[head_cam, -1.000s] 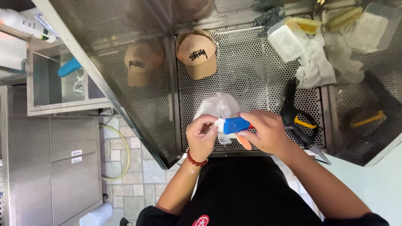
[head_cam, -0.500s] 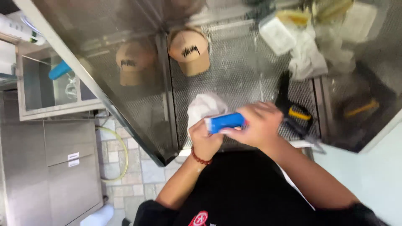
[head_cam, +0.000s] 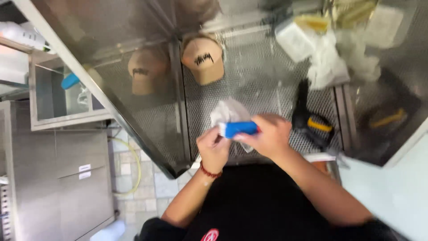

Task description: Clean a white baseball cap using a brush and cleaning solution in a specialized cleaning station.

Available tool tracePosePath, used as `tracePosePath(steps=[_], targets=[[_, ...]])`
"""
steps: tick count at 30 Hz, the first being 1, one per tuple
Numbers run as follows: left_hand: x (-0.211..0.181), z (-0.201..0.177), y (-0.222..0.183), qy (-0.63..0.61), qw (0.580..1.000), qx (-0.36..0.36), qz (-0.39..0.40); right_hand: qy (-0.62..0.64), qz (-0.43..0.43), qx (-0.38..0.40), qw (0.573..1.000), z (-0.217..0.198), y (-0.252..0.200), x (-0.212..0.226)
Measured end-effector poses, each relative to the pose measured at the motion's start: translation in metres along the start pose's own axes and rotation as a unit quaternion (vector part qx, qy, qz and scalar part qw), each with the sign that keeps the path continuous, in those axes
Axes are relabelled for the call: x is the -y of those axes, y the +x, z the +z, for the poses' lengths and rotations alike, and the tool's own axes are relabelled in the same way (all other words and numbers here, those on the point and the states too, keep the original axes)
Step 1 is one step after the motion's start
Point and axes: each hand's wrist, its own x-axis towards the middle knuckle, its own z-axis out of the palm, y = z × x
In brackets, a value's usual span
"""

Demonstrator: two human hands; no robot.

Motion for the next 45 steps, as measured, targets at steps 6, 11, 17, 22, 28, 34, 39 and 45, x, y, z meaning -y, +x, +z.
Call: tracePosePath(steps=[6, 11, 17, 22, 28, 34, 39, 45], targets=[[-0.006, -0.009, 0.009, -0.052, 0.998, -0.021, 0.015, 0.024, 0.003, 0.009, 1.0, 0.01, -0.017, -0.035], [-0.007, -0.012, -0.003, -0.034, 0.999, -0.012, -0.004, 0.048, -0.03, 0.006, 0.998, 0.007, -0.003, -0.021], [-0.013, -0.007, 0.003, -0.005, 1.0, -0.015, 0.017, 0.048, -0.021, 0.012, 0.999, 0.005, 0.005, -0.015], [-0.004, -0.002, 0.004, -0.08, 0.996, -0.027, -0.02, 0.047, -0.013, 0.021, 0.999, 0.014, -0.004, -0.035], [-0.017, -0.005, -0.005, 0.013, 0.999, -0.019, -0.023, 0.083, -0.056, -0.005, 0.995, 0.002, -0.002, -0.024], [-0.008, 0.002, -0.02, -0.009, 0.998, -0.011, -0.066, 0.086, -0.091, -0.01, 0.992, -0.013, 0.006, -0.015], [-0.016, 0.018, -0.005, -0.06, 0.997, -0.012, -0.051, 0.072, -0.115, -0.026, 0.99, -0.018, 0.016, -0.015], [0.022, 0.023, -0.02, -0.002, 0.999, 0.009, -0.049, 0.05, -0.107, -0.001, 0.993, -0.015, 0.026, -0.023]])
